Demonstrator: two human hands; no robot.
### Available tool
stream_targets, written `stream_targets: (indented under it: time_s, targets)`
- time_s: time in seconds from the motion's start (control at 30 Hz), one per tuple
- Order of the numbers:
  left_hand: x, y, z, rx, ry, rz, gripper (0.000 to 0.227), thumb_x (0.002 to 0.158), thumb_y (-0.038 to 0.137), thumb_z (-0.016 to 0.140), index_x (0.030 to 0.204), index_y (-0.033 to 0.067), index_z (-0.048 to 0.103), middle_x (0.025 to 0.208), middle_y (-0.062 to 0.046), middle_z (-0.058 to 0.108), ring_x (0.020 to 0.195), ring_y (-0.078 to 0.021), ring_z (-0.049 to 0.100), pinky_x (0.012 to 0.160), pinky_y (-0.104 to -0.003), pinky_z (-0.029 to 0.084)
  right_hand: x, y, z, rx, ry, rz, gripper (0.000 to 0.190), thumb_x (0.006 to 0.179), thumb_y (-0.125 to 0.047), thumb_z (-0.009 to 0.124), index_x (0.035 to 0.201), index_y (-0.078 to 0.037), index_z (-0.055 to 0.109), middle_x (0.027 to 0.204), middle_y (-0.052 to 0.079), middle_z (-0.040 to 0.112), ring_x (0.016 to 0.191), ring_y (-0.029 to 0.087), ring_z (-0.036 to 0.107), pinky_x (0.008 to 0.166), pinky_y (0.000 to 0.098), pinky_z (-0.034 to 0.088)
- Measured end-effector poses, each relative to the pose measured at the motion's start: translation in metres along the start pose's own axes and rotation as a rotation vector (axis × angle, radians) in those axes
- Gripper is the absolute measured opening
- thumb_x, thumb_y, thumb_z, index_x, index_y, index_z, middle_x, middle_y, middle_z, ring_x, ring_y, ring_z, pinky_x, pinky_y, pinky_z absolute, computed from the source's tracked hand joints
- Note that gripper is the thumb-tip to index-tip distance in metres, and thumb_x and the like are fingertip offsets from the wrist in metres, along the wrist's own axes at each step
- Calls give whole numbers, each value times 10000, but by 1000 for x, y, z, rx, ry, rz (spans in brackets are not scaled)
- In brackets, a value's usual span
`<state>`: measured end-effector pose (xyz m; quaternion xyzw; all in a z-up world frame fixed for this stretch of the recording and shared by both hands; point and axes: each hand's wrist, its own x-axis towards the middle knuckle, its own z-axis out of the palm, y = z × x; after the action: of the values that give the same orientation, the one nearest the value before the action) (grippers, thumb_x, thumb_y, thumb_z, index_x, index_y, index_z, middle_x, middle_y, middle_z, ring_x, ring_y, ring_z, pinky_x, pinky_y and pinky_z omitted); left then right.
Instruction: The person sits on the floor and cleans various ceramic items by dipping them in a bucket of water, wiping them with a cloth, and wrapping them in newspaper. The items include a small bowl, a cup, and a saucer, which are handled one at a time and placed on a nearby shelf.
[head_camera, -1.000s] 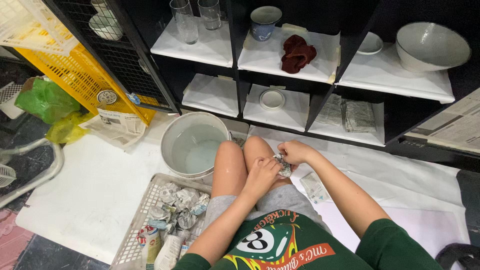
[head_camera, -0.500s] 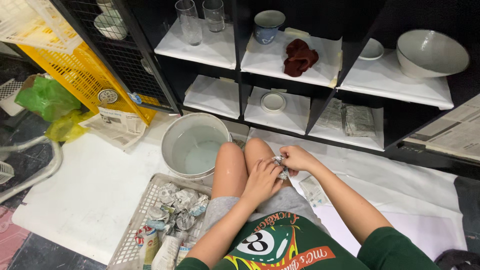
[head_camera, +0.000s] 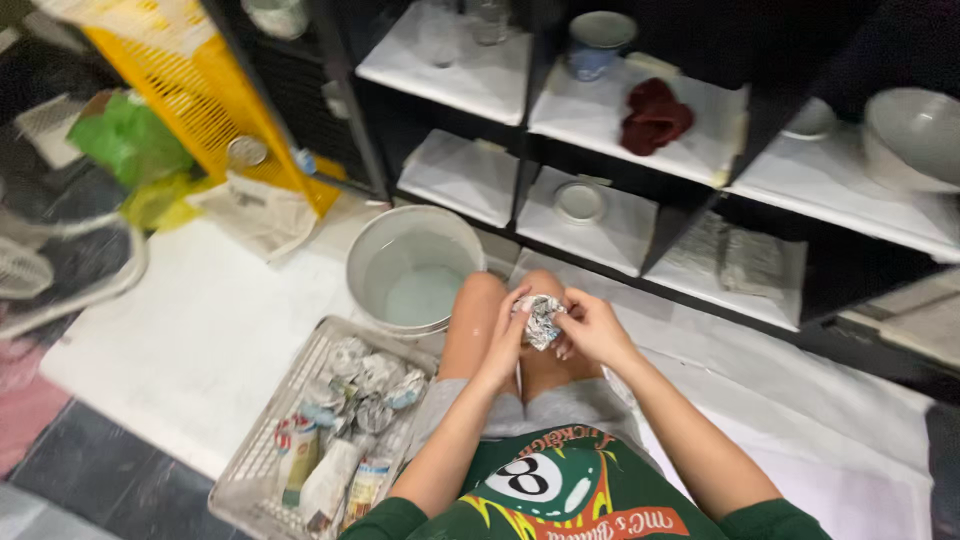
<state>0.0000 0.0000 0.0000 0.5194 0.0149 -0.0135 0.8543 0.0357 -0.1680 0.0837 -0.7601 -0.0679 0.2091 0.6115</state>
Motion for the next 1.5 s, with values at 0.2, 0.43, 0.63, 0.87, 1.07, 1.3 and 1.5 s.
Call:
stream_targets:
  time_s: [0.2, 0.43, 0.63, 0.87, 1.07, 1.3, 1.5]
  targets:
    - [-8, -1, -58, -26, 199, 123, 338, 1093, 277, 504, 1360, 71, 529, 1187, -71, 650, 1031, -141, 627, 868, -281, 535, -1, -36, 71, -443, 51, -271, 152, 959, -160, 620, 1018, -31, 563, 676, 149, 697, 555, 266, 721, 517, 407, 547]
    - [-47, 9, -129, -65, 294, 57, 421, 1036, 281, 568, 1401, 132, 420, 1232, -80, 603, 1078, -154, 617, 891, -295, 545, 18, -43, 146, -709, -78, -467, 152, 999, -173, 558, 1081, -49, 589, 793, 205, 711, 712, 396, 707, 622, 508, 536]
    - [-64, -18, -172, -152, 534, -124, 415, 973, 280, 409, 1367, 154, 385, 1161, -104, 594, 930, -243, 643, 670, -395, 578, 45, -9, 210, -1272, -98, -611, 245, 856, -77, 616, 1081, 19, 603, 905, 176, 710, 774, 330, 736, 637, 426, 594]
    - [-60, -105, -220, -386, 752, 92, 415, 1032, 309, 413, 1399, 114, 419, 1231, -150, 621, 967, -213, 694, 749, -353, 629, 55, 30, 258, -1554, -270, -819, 517, 865, -70, 593, 1349, 106, 546, 1051, 186, 690, 912, 273, 721, 667, 346, 614]
    - [-71, -122, -256, -249, 911, -198, 401, 1036, 424, 380, 1170, 95, 566, 945, -87, 678, 733, -201, 682, 528, -339, 493, 58, 52, 254, -1089, -643, -471, 511, 882, -142, 618, 1377, -44, 538, 1376, 218, 519, 1217, 402, 562, 932, 478, 517]
    - [-86, -76, -326, -309, 1138, -240, 384, 1014, 417, 474, 1094, 71, 622, 831, -82, 665, 598, -225, 629, 429, -361, 438, 77, 85, 227, -628, -711, -529, 417, 915, -127, 642, 1328, -71, 616, 1375, 179, 557, 1252, 344, 584, 1049, 436, 490]
    - [-82, -63, -399, 131, 1329, -153, 371, 947, 297, 642, 1174, 4, 637, 947, -176, 696, 776, -329, 676, 592, -429, 548, 76, 89, 216, -450, -618, -105, 343, 937, -148, 642, 1276, -95, 649, 1245, 76, 599, 1087, 175, 670, 831, 332, 567]
